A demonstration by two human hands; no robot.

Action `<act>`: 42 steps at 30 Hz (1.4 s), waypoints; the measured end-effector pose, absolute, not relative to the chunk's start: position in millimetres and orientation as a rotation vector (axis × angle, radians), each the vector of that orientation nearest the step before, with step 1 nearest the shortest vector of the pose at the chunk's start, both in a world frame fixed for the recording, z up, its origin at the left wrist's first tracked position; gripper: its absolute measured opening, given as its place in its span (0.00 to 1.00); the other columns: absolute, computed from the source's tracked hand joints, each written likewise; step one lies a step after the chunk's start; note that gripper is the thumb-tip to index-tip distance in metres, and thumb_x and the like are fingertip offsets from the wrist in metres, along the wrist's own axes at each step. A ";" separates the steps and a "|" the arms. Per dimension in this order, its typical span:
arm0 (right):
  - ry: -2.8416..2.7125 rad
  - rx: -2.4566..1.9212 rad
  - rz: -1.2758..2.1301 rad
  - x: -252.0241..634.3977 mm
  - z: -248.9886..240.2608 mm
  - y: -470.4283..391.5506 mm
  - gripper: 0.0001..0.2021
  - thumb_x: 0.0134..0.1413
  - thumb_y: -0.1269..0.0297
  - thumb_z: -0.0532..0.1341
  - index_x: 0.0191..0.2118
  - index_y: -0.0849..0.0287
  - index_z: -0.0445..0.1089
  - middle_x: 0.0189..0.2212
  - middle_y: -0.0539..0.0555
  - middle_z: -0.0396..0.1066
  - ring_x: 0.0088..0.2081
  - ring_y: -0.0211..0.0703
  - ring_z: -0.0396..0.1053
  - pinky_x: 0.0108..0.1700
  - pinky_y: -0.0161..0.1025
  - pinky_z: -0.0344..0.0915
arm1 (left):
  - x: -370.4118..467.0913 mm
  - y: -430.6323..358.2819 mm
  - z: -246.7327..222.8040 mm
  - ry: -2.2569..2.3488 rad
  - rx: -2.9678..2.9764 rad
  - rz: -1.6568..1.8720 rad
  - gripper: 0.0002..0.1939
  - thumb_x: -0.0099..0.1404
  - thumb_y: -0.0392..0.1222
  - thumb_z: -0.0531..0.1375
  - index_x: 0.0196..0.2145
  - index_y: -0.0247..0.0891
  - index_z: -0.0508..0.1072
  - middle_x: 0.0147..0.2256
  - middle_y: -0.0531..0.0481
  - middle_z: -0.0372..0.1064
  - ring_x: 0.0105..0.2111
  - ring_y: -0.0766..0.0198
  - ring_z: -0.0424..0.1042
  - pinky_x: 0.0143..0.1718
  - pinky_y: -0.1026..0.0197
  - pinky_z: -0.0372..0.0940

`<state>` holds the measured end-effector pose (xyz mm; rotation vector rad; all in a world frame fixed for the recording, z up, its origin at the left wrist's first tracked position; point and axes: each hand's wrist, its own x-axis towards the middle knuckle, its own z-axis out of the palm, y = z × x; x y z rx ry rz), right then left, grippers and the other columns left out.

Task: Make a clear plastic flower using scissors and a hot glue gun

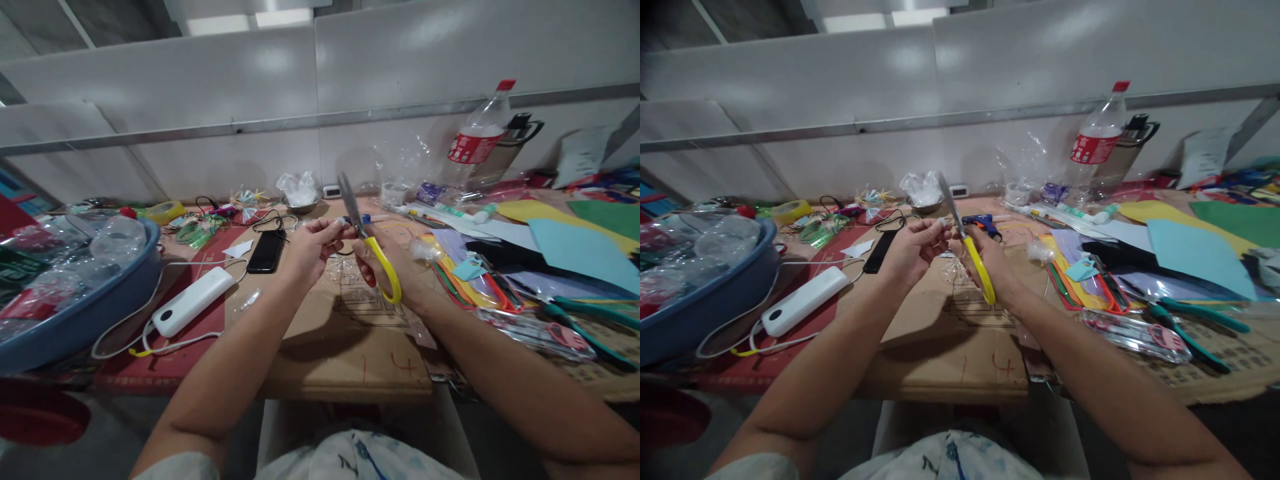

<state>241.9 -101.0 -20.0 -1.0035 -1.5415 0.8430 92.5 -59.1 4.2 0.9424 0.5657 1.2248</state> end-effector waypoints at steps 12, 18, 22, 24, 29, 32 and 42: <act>-1.438 -0.894 0.573 254.1 -13.0 -98.7 0.20 0.54 0.60 0.69 0.50 0.50 0.63 0.36 0.49 0.72 0.38 0.42 0.74 0.43 0.46 0.73 | 93.9 -60.9 -0.4 0.686 1.516 1.115 0.06 0.58 0.37 0.69 0.26 0.34 0.78 0.24 0.47 0.75 0.26 0.66 0.74 0.32 0.63 0.67; -1.483 -0.950 0.517 249.3 -13.0 -99.2 0.18 0.52 0.61 0.68 0.47 0.52 0.64 0.30 0.46 0.67 0.31 0.38 0.69 0.34 0.40 0.70 | 96.8 -59.9 -4.4 0.698 1.504 1.114 0.07 0.55 0.36 0.71 0.25 0.34 0.77 0.23 0.48 0.74 0.24 0.67 0.72 0.30 0.64 0.65; -1.308 -0.995 0.640 247.7 -13.6 -99.2 0.18 0.54 0.58 0.66 0.48 0.53 0.62 0.32 0.48 0.68 0.29 0.38 0.67 0.31 0.39 0.69 | 106.8 -64.0 -11.7 0.563 1.151 1.081 0.09 0.54 0.37 0.73 0.30 0.34 0.78 0.27 0.49 0.75 0.26 0.68 0.72 0.32 0.63 0.66; -1.270 -1.027 0.638 248.0 -16.3 -97.4 0.18 0.56 0.54 0.64 0.49 0.53 0.63 0.33 0.51 0.69 0.32 0.41 0.68 0.32 0.40 0.70 | 114.1 -68.2 -16.5 0.517 0.997 1.061 0.11 0.53 0.37 0.73 0.32 0.33 0.78 0.27 0.50 0.74 0.26 0.70 0.71 0.32 0.64 0.65; -1.237 -1.034 0.636 246.1 -22.8 -94.6 0.17 0.58 0.52 0.61 0.48 0.53 0.64 0.36 0.53 0.70 0.35 0.43 0.69 0.36 0.41 0.71 | 125.0 -76.5 -22.2 0.501 0.893 1.116 0.11 0.54 0.39 0.72 0.34 0.34 0.78 0.27 0.51 0.73 0.26 0.70 0.70 0.32 0.64 0.63; -1.196 -1.016 0.626 242.0 -23.2 -96.4 0.15 0.58 0.55 0.62 0.48 0.53 0.63 0.36 0.53 0.69 0.36 0.42 0.70 0.35 0.40 0.71 | 126.0 -78.4 -21.0 0.503 0.916 1.152 0.12 0.54 0.41 0.72 0.34 0.34 0.78 0.27 0.51 0.73 0.26 0.69 0.70 0.32 0.63 0.63; -1.273 -0.998 0.623 238.8 -9.7 -105.5 0.18 0.57 0.52 0.64 0.47 0.52 0.60 0.30 0.47 0.67 0.24 0.36 0.65 0.27 0.37 0.66 | 119.2 -72.4 -12.6 0.541 0.890 1.172 0.09 0.56 0.37 0.72 0.28 0.33 0.74 0.25 0.52 0.70 0.24 0.72 0.68 0.31 0.66 0.64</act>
